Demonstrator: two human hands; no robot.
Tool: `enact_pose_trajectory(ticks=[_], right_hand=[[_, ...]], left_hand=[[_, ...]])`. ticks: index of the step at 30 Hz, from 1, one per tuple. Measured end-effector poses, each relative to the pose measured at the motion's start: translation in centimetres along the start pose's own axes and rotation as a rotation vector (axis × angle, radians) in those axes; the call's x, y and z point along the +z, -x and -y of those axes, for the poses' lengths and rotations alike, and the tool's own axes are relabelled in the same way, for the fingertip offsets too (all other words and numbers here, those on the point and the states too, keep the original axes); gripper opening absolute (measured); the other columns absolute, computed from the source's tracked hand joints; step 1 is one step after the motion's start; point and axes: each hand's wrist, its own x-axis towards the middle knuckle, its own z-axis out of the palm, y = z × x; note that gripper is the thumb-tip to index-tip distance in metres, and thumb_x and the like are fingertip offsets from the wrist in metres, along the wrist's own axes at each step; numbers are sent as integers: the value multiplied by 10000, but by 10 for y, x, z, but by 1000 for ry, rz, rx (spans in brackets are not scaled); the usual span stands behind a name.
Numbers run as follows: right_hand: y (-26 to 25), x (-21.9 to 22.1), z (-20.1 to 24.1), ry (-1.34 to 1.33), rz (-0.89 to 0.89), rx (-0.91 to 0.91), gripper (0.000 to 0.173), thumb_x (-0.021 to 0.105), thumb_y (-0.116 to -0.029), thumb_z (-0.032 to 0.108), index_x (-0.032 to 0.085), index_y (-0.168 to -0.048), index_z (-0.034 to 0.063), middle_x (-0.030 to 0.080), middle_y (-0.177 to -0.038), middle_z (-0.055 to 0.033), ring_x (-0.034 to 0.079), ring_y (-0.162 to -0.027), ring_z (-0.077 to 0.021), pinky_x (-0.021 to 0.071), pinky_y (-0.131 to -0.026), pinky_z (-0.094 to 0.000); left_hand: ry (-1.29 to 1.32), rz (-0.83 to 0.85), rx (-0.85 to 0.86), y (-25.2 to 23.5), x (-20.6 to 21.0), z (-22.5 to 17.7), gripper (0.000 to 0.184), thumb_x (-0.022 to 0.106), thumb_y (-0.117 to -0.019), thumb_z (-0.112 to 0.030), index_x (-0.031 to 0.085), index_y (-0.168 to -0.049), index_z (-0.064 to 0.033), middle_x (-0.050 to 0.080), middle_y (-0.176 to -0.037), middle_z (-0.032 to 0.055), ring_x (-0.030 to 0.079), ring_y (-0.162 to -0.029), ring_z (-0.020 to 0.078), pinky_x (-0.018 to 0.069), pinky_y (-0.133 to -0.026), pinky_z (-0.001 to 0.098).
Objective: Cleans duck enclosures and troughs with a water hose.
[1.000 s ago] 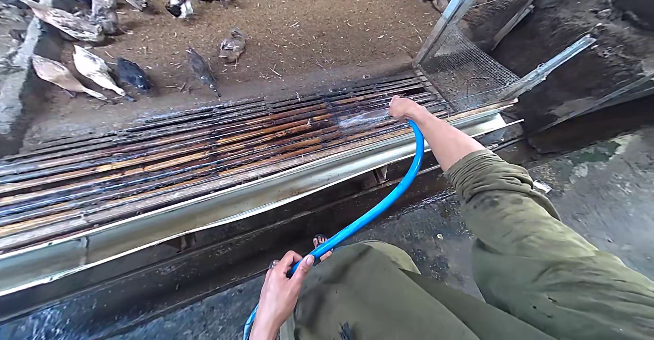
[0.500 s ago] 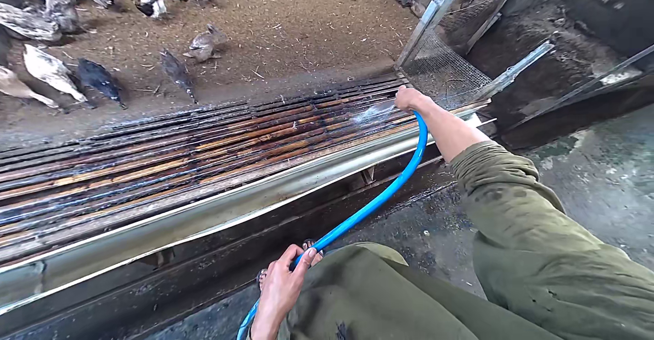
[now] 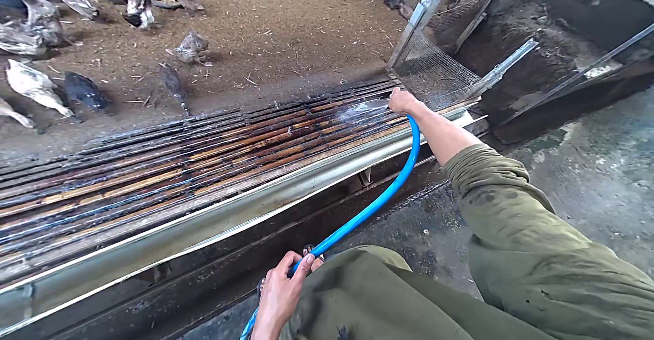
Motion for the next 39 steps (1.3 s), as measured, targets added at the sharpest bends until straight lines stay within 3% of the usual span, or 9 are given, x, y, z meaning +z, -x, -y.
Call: enact_pose_trajectory(ticks=[4, 39], right_hand=[[-6, 9, -2, -2, -3, 3, 516, 433, -1078, 213, 316, -1522, -22, 590, -1337, -298, 637, -1198, -430, 522, -951, -590], [-1, 13, -4, -119, -78, -23, 453, 364, -1108, 220, 323, -1487, -24, 607, -1304, -311, 630, -1216, -451, 515, -972, -606]], left_hand=[[7, -4, -8, 2, 0, 3, 512, 563, -928, -641, 700, -906, -148, 552, -626, -64, 517, -546, 76, 446, -547, 332], [9, -12, -9, 5, -6, 1, 485, 602, -926, -606, 695, -908, -131, 534, -599, -71, 494, -499, 54, 435, -506, 285]])
